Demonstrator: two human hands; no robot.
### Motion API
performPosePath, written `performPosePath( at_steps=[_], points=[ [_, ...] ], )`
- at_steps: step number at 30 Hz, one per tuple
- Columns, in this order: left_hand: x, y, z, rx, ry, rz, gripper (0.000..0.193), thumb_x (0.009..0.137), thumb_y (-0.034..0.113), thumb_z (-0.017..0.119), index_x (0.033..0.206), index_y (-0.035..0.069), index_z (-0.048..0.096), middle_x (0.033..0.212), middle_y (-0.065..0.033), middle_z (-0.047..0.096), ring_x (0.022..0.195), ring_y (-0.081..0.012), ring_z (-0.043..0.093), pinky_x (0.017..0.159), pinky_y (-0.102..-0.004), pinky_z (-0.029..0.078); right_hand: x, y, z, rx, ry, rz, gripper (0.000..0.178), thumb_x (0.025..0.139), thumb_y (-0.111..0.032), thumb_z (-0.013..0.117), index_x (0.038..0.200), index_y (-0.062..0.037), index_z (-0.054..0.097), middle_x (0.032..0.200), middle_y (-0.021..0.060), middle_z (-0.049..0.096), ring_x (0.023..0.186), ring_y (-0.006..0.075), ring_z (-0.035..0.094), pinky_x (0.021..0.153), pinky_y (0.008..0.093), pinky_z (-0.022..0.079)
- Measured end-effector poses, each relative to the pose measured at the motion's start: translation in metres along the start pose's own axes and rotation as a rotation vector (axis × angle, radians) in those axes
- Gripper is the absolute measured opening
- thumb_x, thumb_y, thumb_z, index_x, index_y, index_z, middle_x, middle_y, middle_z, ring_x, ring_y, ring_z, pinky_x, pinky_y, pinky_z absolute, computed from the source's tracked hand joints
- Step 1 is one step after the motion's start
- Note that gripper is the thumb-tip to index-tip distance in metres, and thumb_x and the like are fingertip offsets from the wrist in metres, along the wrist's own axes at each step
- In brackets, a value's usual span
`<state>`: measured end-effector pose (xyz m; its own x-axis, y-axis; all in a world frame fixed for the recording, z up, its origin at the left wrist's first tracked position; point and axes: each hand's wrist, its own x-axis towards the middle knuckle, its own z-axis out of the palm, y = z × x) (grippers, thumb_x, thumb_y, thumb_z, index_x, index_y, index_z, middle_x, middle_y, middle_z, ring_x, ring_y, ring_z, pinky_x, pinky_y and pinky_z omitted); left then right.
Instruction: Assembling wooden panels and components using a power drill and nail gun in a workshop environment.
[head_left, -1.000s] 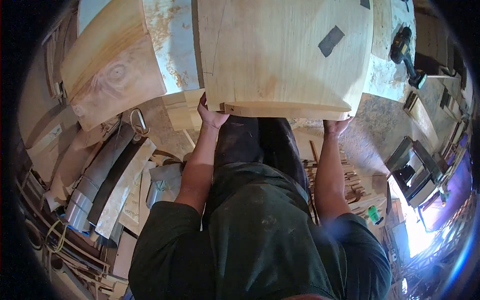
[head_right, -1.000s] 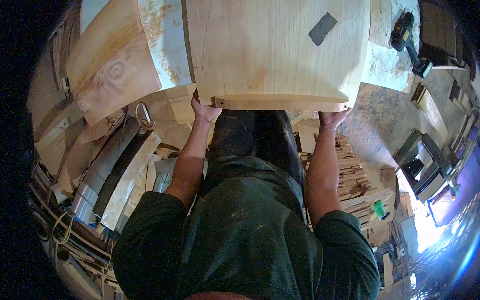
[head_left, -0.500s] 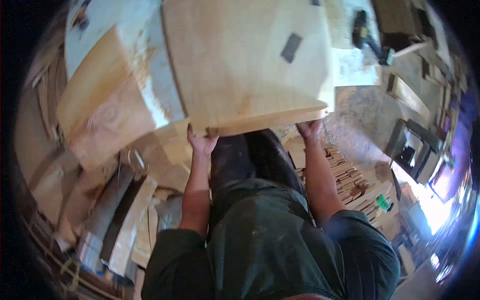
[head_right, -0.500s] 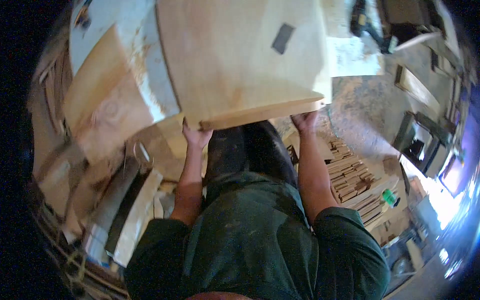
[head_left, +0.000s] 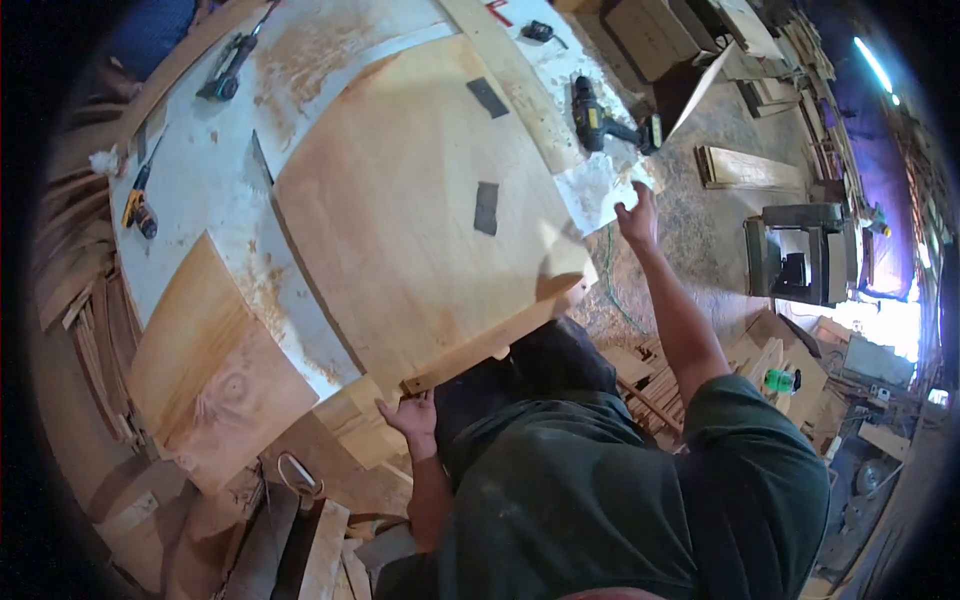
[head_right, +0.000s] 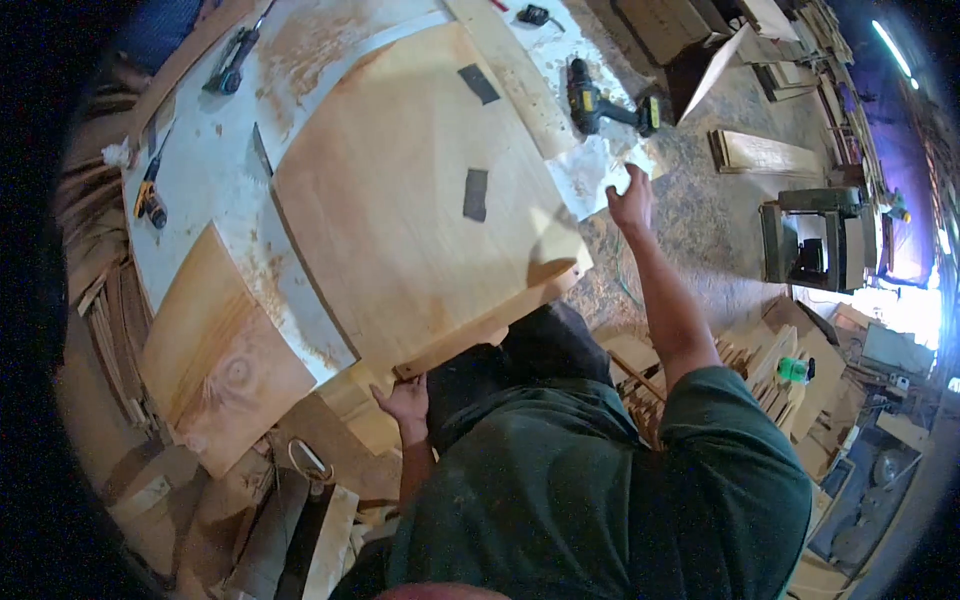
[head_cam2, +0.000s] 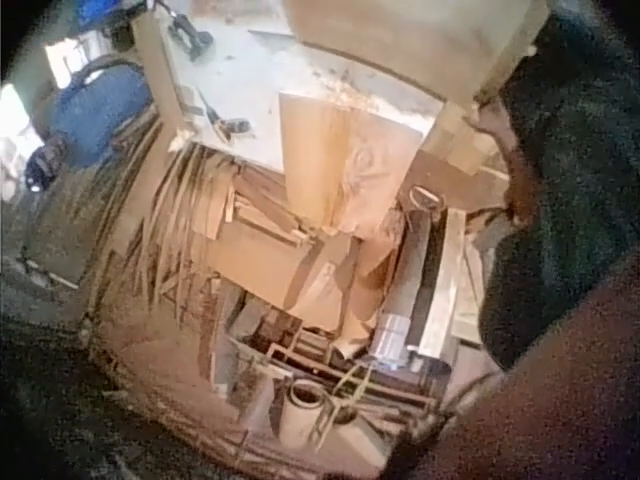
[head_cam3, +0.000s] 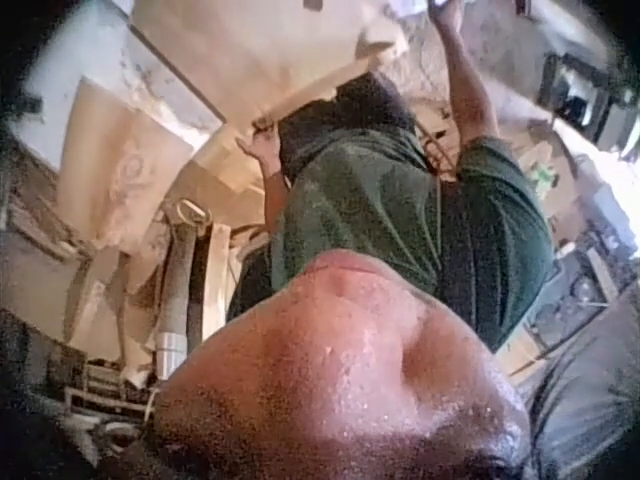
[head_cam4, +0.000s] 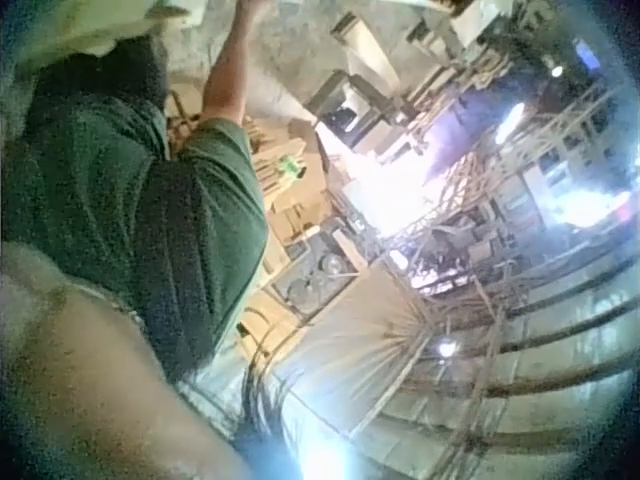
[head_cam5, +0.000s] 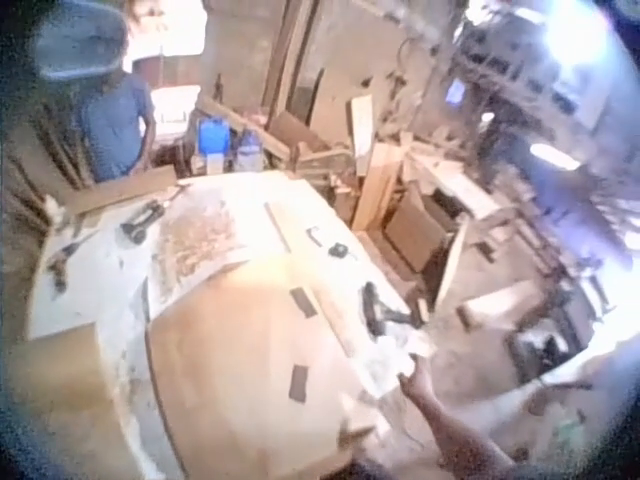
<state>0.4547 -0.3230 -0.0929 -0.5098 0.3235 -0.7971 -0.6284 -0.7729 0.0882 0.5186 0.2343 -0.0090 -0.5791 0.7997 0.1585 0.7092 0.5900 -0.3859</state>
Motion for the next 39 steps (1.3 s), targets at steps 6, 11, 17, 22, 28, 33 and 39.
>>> performPosePath(
  at_steps=[6,11,17,22,28,33,39],
  points=[
    [0.010,-0.026,-0.012,-0.048,0.091,0.318,0.077,0.081,0.056,0.055,0.135,0.003,0.041,0.136,-0.0150,0.044,0.129,-0.0329,0.036,0.109,-0.0540,0.024,0.134,0.021,0.031,-0.381,-0.045,-0.446,0.068,0.067,-0.008,0.057,0.132,-0.0015,0.037,0.129,0.0224,0.044,0.123,0.0360,0.041,0.106,0.0445,0.029],
    [0.009,-0.012,-0.044,0.180,-0.063,0.368,0.054,0.090,0.042,0.047,0.131,0.006,0.046,0.128,-0.0086,0.053,0.118,-0.0223,0.048,0.104,-0.0503,0.032,0.182,0.046,0.063,-0.374,-0.257,-0.492,0.060,0.078,-0.014,0.056,0.134,-0.0077,0.036,0.105,0.0223,0.057,0.088,0.0426,0.061,0.071,0.0488,0.051],
    [-0.008,-0.032,-0.001,-0.081,0.067,0.349,0.056,0.083,0.046,0.055,0.123,0.006,0.054,0.122,-0.0096,0.058,0.113,-0.0262,0.053,0.100,-0.0423,0.039,0.207,0.020,0.018,-0.235,-0.506,-0.289,0.076,0.077,-0.018,0.064,0.143,-0.0145,0.026,0.113,0.0273,0.057,0.097,0.0444,0.059,0.081,0.0513,0.049],
    [-0.002,-0.040,-0.012,-0.134,-0.134,0.426,0.041,0.089,0.042,0.049,0.114,0.011,0.060,0.109,-0.0063,0.064,0.102,-0.0246,0.059,0.090,-0.0428,0.046,0.195,0.012,-0.078,0.118,-0.755,-0.365,0.028,0.085,-0.032,0.063,0.087,-0.0054,0.070,0.077,0.0041,0.063,0.069,0.0135,0.056,0.068,0.0289,0.044],
    [0.040,-0.051,-0.052,-0.305,0.030,0.531,0.044,0.086,0.042,0.054,0.112,0.008,0.059,0.105,-0.0096,0.063,0.094,-0.0264,0.059,0.092,-0.0455,0.043,0.129,-0.053,-0.058,0.402,-1.025,-0.461,0.042,0.086,-0.036,0.063,0.112,-0.0032,0.065,0.102,0.0070,0.068,0.097,0.0158,0.062,0.083,0.0284,0.047],
    [0.041,-0.092,-0.026,-0.339,-0.124,0.682,0.033,0.086,0.032,0.055,0.108,0.008,0.060,0.097,-0.0071,0.065,0.089,-0.0222,0.061,0.084,-0.0389,0.049,0.037,-0.174,-0.034,1.145,-1.881,-0.040,0.053,0.090,-0.031,0.061,0.134,-0.0051,0.046,0.132,0.0143,0.052,0.116,0.0256,0.055,0.097,0.0339,0.044],
    [0.042,-0.133,0.015,-0.594,-0.209,1.076,0.028,0.077,-0.011,0.058,0.095,0.005,0.043,0.100,-0.0077,0.056,0.090,-0.0194,0.056,0.081,-0.0300,0.048,-0.105,-0.331,-0.030,0.195,-1.549,-0.957,0.024,0.085,-0.015,0.069,0.105,-0.0038,0.064,0.090,0.0043,0.065,0.081,0.0133,0.059,0.074,0.0276,0.049]
  ],
)
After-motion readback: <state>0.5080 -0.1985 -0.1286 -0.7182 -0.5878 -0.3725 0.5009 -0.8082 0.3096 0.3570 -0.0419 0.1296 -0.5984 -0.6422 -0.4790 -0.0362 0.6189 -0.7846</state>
